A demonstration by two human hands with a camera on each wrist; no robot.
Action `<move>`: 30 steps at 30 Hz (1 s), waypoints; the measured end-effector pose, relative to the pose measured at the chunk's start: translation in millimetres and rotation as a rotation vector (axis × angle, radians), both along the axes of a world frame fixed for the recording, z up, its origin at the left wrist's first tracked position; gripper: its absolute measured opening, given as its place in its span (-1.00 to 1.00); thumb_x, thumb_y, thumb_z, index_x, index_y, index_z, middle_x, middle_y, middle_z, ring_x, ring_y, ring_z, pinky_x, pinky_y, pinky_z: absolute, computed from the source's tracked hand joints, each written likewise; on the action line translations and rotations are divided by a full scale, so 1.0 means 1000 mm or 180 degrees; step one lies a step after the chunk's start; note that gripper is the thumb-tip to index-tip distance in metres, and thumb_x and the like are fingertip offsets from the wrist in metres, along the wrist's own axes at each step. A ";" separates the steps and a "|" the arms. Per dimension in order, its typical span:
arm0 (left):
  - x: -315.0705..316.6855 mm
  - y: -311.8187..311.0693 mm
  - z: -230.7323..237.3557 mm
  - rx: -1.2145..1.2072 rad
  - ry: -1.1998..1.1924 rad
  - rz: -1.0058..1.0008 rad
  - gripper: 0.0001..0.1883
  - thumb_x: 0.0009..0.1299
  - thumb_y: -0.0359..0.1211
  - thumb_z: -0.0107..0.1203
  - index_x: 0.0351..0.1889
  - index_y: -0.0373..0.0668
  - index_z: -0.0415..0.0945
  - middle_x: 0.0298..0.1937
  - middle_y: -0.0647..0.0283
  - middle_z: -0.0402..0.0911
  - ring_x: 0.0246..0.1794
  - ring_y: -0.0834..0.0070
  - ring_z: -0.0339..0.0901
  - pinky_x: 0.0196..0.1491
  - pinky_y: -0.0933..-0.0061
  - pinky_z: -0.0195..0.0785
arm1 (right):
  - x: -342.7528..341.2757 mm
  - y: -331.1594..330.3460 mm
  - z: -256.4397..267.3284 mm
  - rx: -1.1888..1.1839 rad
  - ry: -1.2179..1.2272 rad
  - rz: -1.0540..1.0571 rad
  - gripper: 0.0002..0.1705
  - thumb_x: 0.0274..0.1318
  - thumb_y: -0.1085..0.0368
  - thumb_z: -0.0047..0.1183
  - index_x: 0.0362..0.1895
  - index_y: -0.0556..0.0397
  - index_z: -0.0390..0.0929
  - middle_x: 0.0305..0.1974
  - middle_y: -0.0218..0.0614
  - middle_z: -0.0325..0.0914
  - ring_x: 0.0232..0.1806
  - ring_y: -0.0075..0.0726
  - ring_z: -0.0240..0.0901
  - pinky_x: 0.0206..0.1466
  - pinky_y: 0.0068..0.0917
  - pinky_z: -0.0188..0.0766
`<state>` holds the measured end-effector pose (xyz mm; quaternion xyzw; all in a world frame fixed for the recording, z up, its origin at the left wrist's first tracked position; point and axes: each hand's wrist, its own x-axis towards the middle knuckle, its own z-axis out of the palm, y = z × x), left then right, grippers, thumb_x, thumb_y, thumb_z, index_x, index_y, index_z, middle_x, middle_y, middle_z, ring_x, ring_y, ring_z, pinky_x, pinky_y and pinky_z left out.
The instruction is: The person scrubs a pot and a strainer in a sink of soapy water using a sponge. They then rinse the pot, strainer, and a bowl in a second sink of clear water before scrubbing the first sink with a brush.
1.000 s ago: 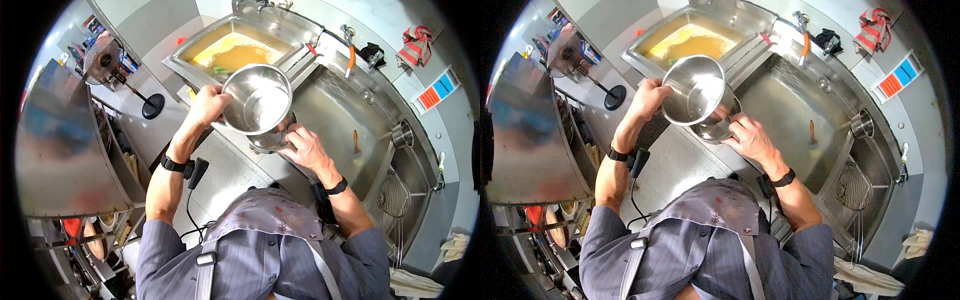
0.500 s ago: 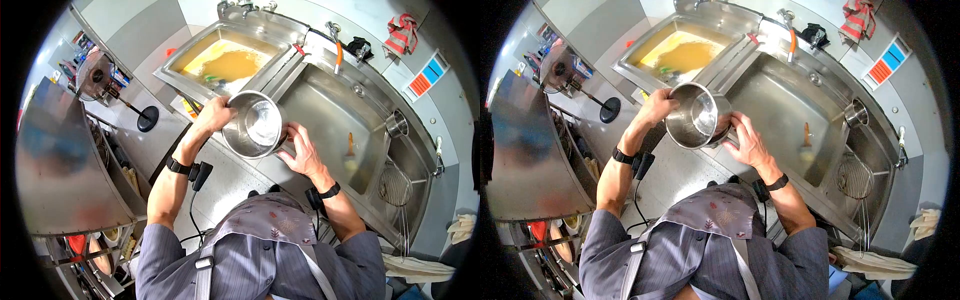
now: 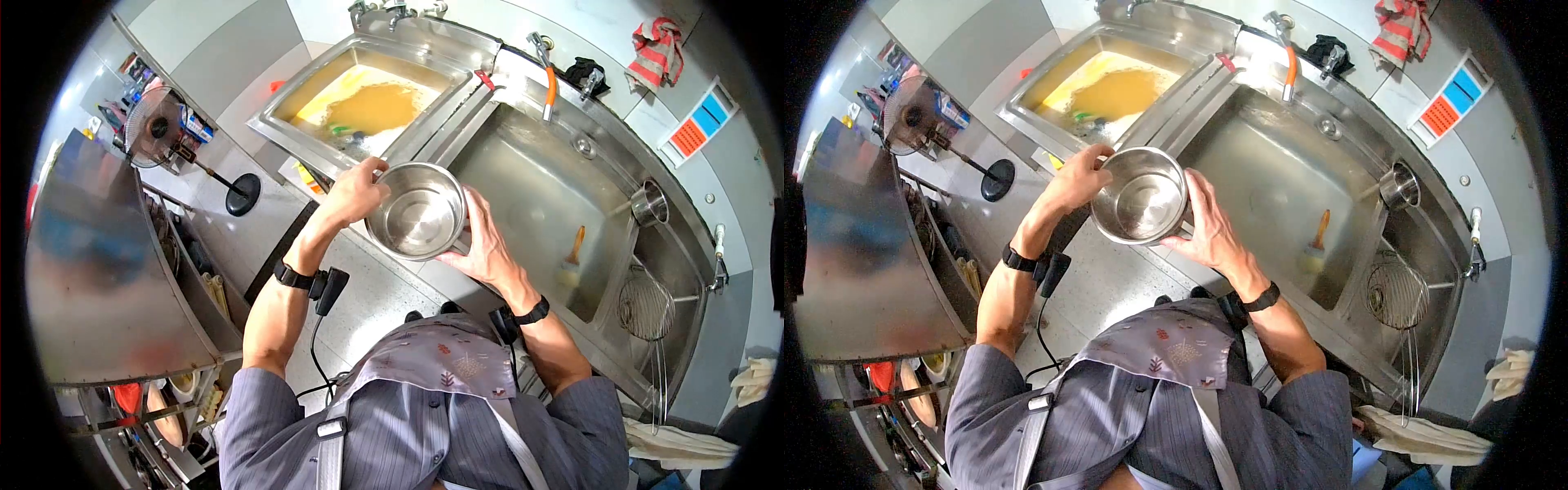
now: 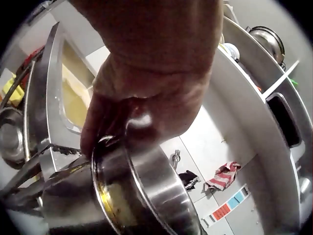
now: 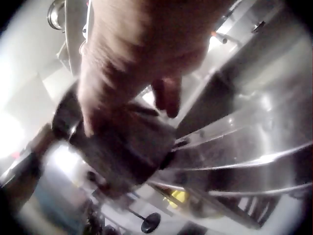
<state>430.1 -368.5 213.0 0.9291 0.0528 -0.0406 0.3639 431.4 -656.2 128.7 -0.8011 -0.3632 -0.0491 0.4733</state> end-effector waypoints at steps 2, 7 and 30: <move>-0.002 0.002 -0.009 -0.0163 -0.0009 0.0009 -0.41 0.28 -0.30 0.15 0.28 -0.34 0.48 0.03 -0.22 0.70 0.06 -0.01 0.68 0.18 0.15 0.49 | 0.000 -0.002 0.008 -0.0004 0.0061 -0.0023 0.37 -0.24 0.13 0.62 0.60 0.06 -0.01 0.56 0.16 -0.01 0.57 0.29 0.05 0.59 0.01 0.17; -0.023 -0.009 -0.011 -0.0697 0.0260 0.0256 -0.39 0.36 -0.29 0.16 0.35 -0.39 0.41 0.04 -0.10 0.71 -0.17 0.31 0.66 -0.09 0.31 0.53 | 0.008 -0.019 0.012 -0.0456 -0.0420 0.0278 0.37 -0.22 0.13 0.63 0.62 0.02 -0.01 0.55 0.10 0.02 0.54 0.17 0.14 0.48 -0.07 0.39; -0.034 -0.027 -0.041 -0.1115 0.0846 0.0581 -0.52 0.46 -0.18 0.16 0.20 -0.33 0.59 -0.20 0.15 0.74 -0.41 0.49 0.67 -0.45 0.48 0.50 | 0.196 -0.415 0.005 -0.2730 0.0892 -0.3804 -0.53 0.35 0.02 0.09 0.09 0.15 0.60 0.04 0.10 0.65 0.15 0.20 0.56 0.14 0.08 0.49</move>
